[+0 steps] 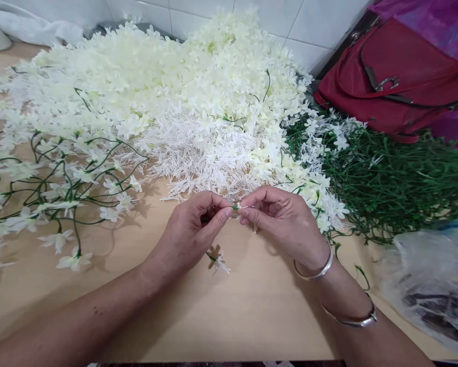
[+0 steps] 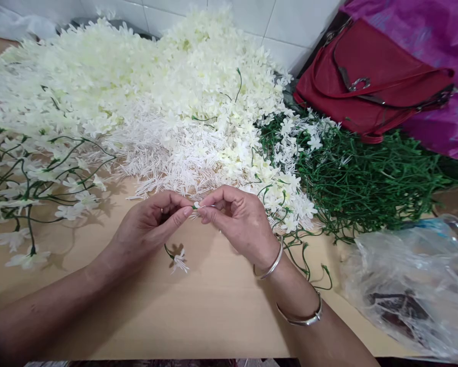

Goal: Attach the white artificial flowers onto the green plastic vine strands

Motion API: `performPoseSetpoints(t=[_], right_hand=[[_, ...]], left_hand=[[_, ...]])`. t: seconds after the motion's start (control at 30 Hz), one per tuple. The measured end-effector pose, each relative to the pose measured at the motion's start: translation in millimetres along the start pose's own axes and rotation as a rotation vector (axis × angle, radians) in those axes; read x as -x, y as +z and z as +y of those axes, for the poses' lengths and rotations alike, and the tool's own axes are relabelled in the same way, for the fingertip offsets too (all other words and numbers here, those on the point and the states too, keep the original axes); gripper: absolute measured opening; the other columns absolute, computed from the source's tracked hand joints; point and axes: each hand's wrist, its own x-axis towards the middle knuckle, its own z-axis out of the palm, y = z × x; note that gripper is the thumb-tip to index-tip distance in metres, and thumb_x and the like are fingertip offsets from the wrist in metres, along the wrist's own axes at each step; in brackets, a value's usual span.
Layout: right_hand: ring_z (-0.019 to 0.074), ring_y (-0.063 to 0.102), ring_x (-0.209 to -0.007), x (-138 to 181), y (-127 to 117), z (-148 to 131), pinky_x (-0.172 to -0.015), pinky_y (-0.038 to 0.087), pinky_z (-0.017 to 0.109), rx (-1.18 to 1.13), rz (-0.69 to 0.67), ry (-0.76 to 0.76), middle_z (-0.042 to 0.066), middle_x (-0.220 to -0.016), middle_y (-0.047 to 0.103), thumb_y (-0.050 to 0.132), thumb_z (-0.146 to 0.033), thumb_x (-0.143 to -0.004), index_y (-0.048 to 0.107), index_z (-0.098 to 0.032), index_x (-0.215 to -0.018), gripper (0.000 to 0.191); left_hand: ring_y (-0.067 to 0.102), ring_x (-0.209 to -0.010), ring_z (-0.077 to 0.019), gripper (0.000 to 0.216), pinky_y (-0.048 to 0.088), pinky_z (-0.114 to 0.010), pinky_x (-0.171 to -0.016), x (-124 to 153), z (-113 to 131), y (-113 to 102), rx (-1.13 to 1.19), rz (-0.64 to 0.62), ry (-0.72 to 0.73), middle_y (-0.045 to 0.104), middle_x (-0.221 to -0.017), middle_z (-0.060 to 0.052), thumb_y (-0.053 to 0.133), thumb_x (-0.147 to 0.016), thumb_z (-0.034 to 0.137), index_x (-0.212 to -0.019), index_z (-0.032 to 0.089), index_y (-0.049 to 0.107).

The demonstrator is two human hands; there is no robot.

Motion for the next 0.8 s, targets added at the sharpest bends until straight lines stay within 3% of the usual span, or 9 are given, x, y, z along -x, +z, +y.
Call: performPoseSetpoints(t=[0.27,0.6,0.8], right_hand=[[0.0114,0.066,-0.064,1.2,4.3,2.4,-0.062,0.053,0.024,0.021,-0.028,-0.014,0.0,-0.072,0.072,0.087,-0.033,-0.082,0.074,-0.018,-0.082,0.02],[0.0108,0.066,-0.062,-4.9,6.6,8.6,-0.062,0.054,0.024,-0.052,-0.073,0.033,-0.001,-0.069,0.071,0.089,-0.039,-0.08,0.072,-0.019,-0.081,0.026],[0.0103,0.071,-0.069,-7.1,5.8,8.1,-0.067,0.06,0.023,-0.157,-0.091,0.057,-0.003,-0.079,0.07,0.093,-0.033,-0.076,0.071,-0.02,-0.093,0.031]], left_hand=[[0.047,-0.061,-0.0098,0.015,0.036,-0.024,-0.058,0.0,-2.5,-0.7,-0.062,0.017,0.049,0.057,-0.068,0.004,0.064,-0.098,0.028,-0.089,0.017,0.07],[0.05,-0.063,-0.0104,0.014,0.039,-0.024,-0.061,-1.1,-5.0,-0.5,-0.038,0.018,0.075,0.061,-0.072,0.003,0.064,-0.097,0.026,-0.088,0.018,0.069],[0.05,-0.064,-0.0113,0.017,0.039,-0.025,-0.061,0.7,-0.9,-0.1,-0.011,0.0,0.029,0.061,-0.072,0.003,0.063,-0.1,0.031,-0.09,0.018,0.068]])
